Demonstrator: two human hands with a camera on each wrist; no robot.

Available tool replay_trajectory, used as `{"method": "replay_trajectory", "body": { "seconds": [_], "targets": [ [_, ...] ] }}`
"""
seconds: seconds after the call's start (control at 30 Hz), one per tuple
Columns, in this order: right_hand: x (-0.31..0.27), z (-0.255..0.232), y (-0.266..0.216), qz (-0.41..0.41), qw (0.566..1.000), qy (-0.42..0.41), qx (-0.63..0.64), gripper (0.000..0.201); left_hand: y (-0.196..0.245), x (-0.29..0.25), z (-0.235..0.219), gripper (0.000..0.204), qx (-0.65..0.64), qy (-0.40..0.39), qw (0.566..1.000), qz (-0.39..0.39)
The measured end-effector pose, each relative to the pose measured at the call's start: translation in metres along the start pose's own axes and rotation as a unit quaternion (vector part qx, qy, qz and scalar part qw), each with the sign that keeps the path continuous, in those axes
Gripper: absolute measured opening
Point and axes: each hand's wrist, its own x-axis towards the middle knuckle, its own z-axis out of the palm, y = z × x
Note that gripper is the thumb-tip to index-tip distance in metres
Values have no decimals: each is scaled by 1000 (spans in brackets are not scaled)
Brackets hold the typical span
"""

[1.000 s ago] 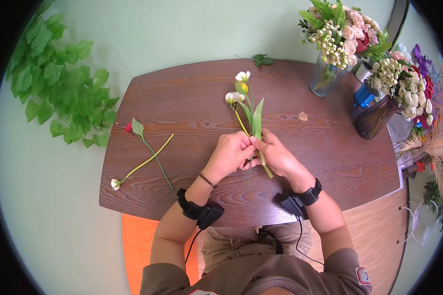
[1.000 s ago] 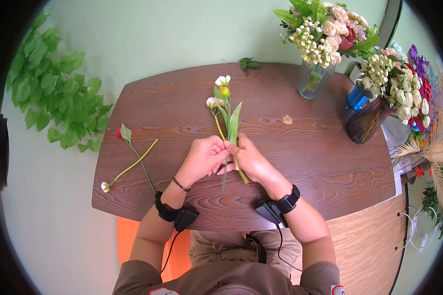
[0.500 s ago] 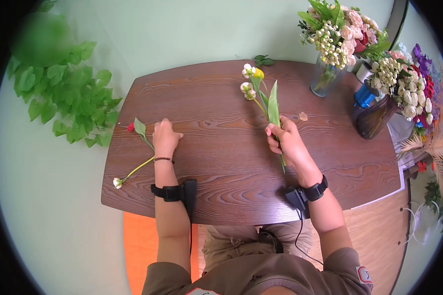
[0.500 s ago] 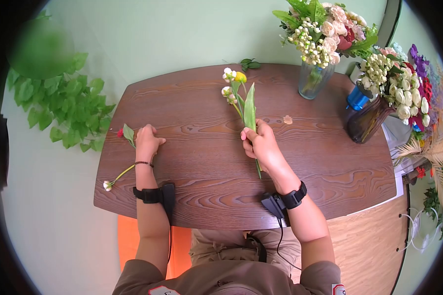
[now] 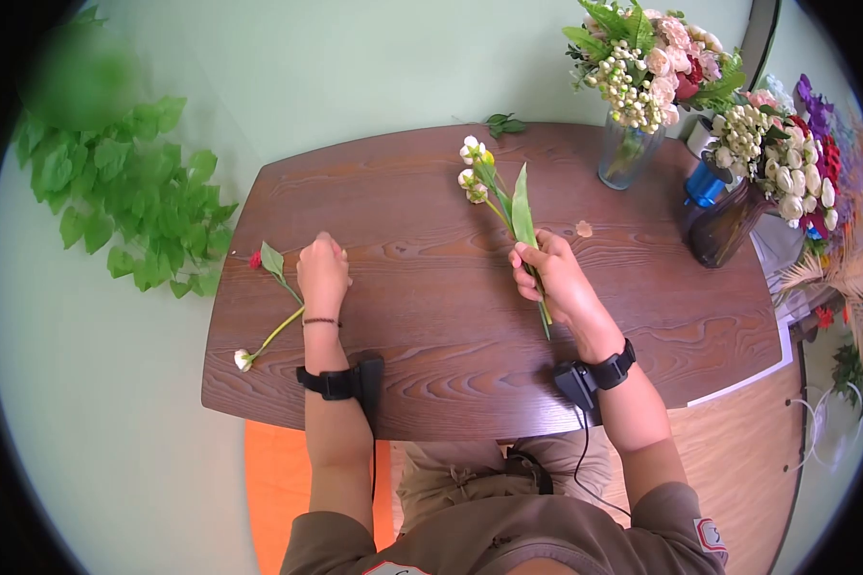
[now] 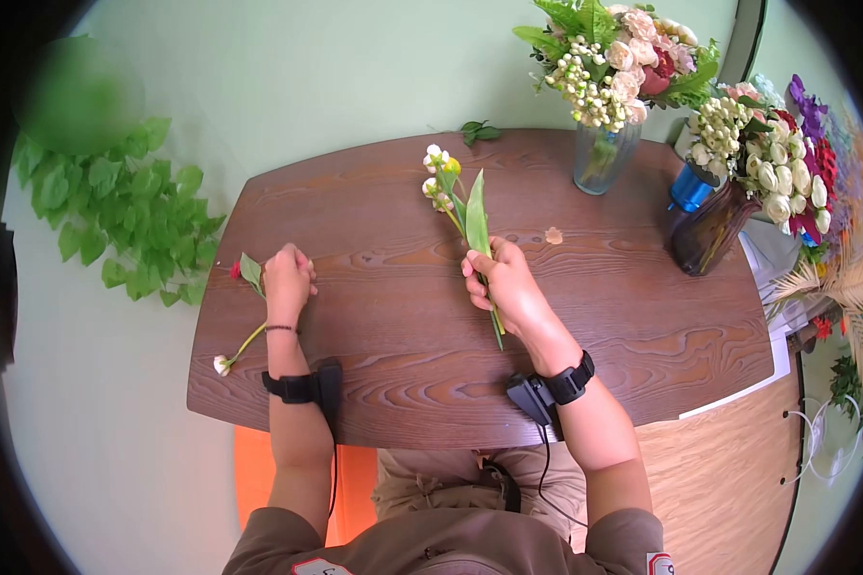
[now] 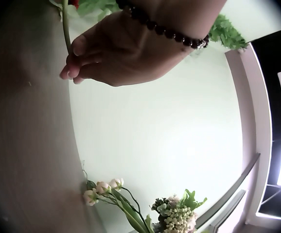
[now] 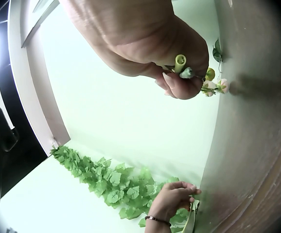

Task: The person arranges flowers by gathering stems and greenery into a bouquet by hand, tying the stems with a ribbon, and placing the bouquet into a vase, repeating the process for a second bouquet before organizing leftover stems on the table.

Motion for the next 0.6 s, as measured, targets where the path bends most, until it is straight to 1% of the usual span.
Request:
{"method": "replay_trajectory", "body": {
  "seconds": [0.03,0.07,0.1,0.17,0.27,0.3,0.33,0.4,0.43,0.5,0.53,0.6],
  "targets": [
    [0,0,0,4,1000,-4,1,12,18,-14,-6,5,-31,134,985,105],
    [0,-2,0,3,1000,0,1,12,34,-25,-9,6,-63,263,940,208],
    [1,-2,0,6,1000,-5,-2,12,45,-36,-11,6,-64,262,940,208],
    [2,-2,0,11,1000,-9,-7,13,61,-53,-11,8,-108,300,882,348],
    [3,-2,1,4,1000,-18,-17,14,72,-65,13,15,-150,160,851,477],
    [4,-2,2,3,1000,-15,-18,15,74,-67,21,15,-172,94,840,506],
    [4,-2,3,2,1000,-12,-17,16,75,-69,27,15,-172,95,841,504],
    [3,0,3,2,1000,-6,-30,16,79,-74,34,14,-190,-34,823,534],
    [3,1,3,0,999,2,-42,16,80,-76,36,14,-190,-34,823,534],
    [4,0,7,-3,999,-6,-51,17,81,-80,39,13,-220,-83,800,552],
    [4,-1,9,-4,998,-14,-61,17,82,-81,38,13,-219,-84,800,553],
    [5,0,13,1,999,-16,-49,17,86,-85,36,13,-217,-129,775,580]
  ]
}}
